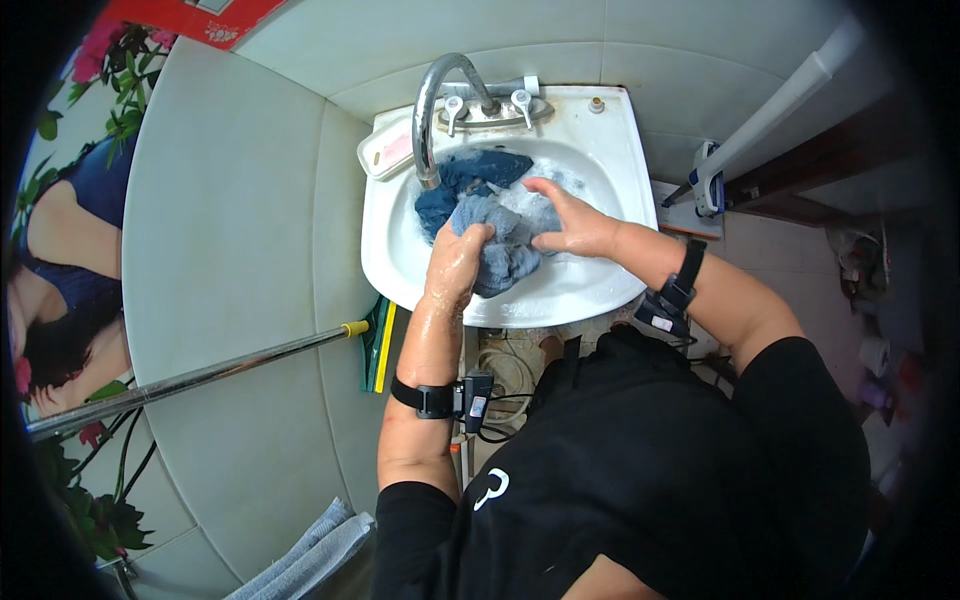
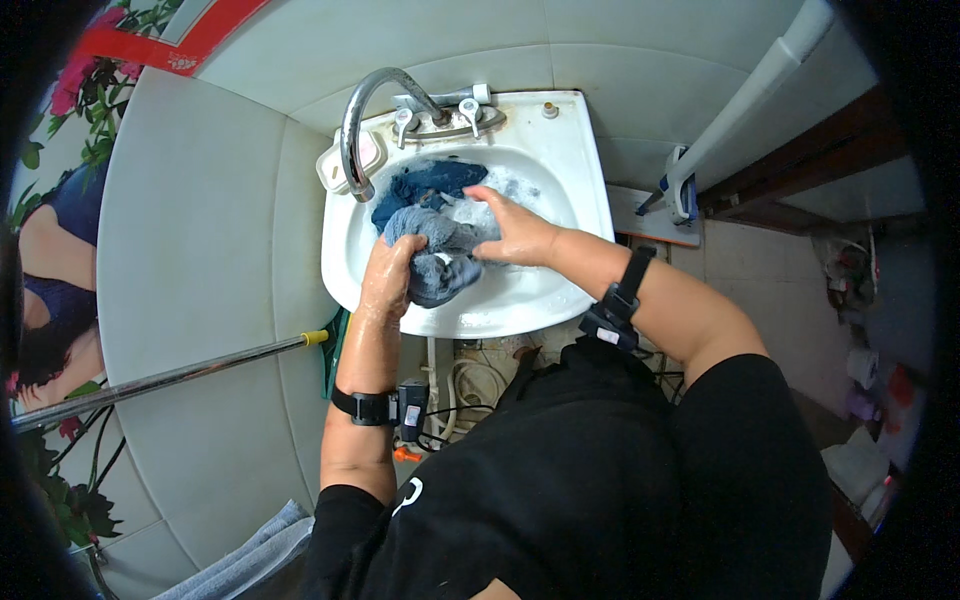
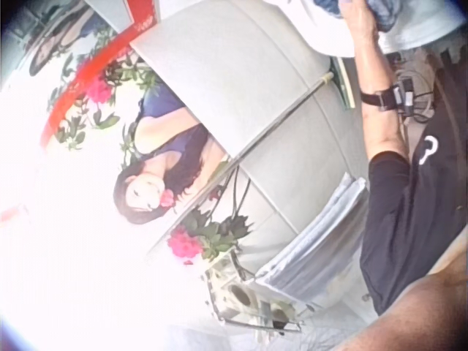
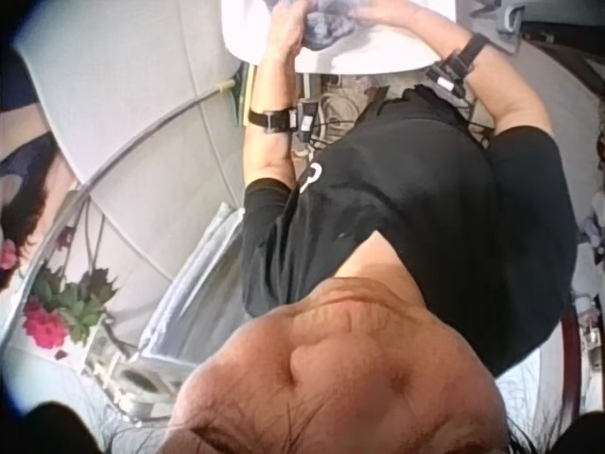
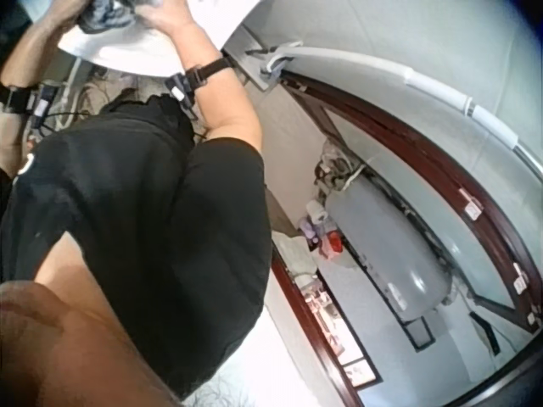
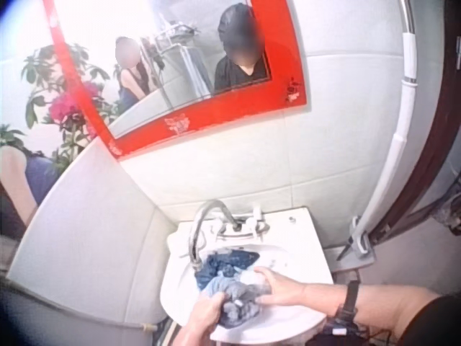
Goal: The person washes a piece of blue cloth by hand in a sink, rubbing it with soap and rinsing it under running water.
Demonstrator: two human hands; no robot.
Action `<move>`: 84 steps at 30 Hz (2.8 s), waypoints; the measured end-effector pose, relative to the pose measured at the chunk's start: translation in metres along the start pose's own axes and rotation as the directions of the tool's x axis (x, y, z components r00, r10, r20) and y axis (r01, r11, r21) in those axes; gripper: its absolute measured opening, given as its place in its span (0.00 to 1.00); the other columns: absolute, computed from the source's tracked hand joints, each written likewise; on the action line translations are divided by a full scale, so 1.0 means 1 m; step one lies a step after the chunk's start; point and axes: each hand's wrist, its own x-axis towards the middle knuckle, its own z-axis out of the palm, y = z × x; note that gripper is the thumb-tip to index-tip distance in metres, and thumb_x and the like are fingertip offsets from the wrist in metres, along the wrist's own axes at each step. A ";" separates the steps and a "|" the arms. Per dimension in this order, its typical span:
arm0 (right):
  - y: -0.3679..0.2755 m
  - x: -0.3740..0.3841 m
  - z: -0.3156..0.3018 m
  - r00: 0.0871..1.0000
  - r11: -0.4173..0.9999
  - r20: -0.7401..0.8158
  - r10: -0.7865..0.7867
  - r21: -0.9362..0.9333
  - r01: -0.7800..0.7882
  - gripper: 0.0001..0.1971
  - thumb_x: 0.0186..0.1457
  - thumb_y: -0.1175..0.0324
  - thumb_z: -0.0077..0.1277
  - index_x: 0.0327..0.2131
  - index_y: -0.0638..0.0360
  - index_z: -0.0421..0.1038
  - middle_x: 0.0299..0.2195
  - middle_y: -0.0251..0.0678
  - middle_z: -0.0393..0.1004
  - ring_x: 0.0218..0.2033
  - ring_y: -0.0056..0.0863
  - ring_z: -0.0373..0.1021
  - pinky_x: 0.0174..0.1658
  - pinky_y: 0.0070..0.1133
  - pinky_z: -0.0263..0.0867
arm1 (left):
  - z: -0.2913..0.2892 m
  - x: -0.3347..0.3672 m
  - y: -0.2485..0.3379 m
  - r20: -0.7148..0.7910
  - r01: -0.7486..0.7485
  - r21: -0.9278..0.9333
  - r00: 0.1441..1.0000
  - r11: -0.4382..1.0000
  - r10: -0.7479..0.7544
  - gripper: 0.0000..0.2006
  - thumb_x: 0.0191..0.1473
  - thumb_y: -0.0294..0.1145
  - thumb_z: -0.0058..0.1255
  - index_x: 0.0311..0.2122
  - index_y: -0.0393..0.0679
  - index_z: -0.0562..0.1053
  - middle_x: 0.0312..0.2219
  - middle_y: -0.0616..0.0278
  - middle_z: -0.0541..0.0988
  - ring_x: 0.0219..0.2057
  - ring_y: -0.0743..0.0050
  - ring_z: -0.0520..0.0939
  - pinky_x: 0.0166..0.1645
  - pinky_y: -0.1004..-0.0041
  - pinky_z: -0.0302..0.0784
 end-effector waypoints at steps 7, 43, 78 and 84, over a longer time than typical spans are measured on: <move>0.004 0.037 0.004 0.988 0.992 0.150 -0.027 -0.116 0.045 0.26 0.34 0.70 0.55 0.41 0.54 0.60 0.36 0.42 0.67 0.38 0.38 0.64 0.42 0.23 0.60 | -0.005 -0.041 0.062 0.185 -0.333 -0.033 0.924 0.942 0.333 0.16 0.37 0.24 0.43 0.37 0.35 0.65 0.28 0.64 0.71 0.29 0.80 0.70 0.36 0.81 0.65; -0.057 0.045 -0.043 0.892 0.459 0.433 0.130 -0.824 0.333 0.15 0.37 0.67 0.48 0.34 0.56 0.65 0.25 0.44 0.68 0.26 0.39 0.67 0.30 0.28 0.63 | 0.025 0.031 -0.015 0.184 -0.205 0.846 0.979 0.491 0.090 0.23 0.34 0.37 0.53 0.37 0.38 0.62 0.29 0.50 0.73 0.34 0.56 0.74 0.39 0.71 0.67; -0.064 0.044 -0.047 0.844 0.588 0.364 0.394 -0.806 0.073 0.12 0.32 0.69 0.49 0.25 0.63 0.67 0.24 0.46 0.69 0.25 0.39 0.67 0.30 0.26 0.64 | 0.005 0.035 -0.046 0.222 -0.364 0.732 0.927 0.576 0.304 0.14 0.34 0.30 0.52 0.29 0.39 0.64 0.25 0.50 0.72 0.29 0.53 0.73 0.36 0.67 0.68; -0.053 -0.003 -0.007 0.644 0.627 0.386 0.660 0.190 -0.756 0.10 0.34 0.68 0.51 0.21 0.63 0.65 0.13 0.31 0.62 0.10 0.18 0.57 0.13 0.14 0.52 | 0.003 0.047 -0.065 0.215 -0.495 0.788 0.778 0.365 0.591 0.10 0.33 0.26 0.49 0.26 0.42 0.65 0.22 0.53 0.71 0.27 0.53 0.72 0.32 0.65 0.68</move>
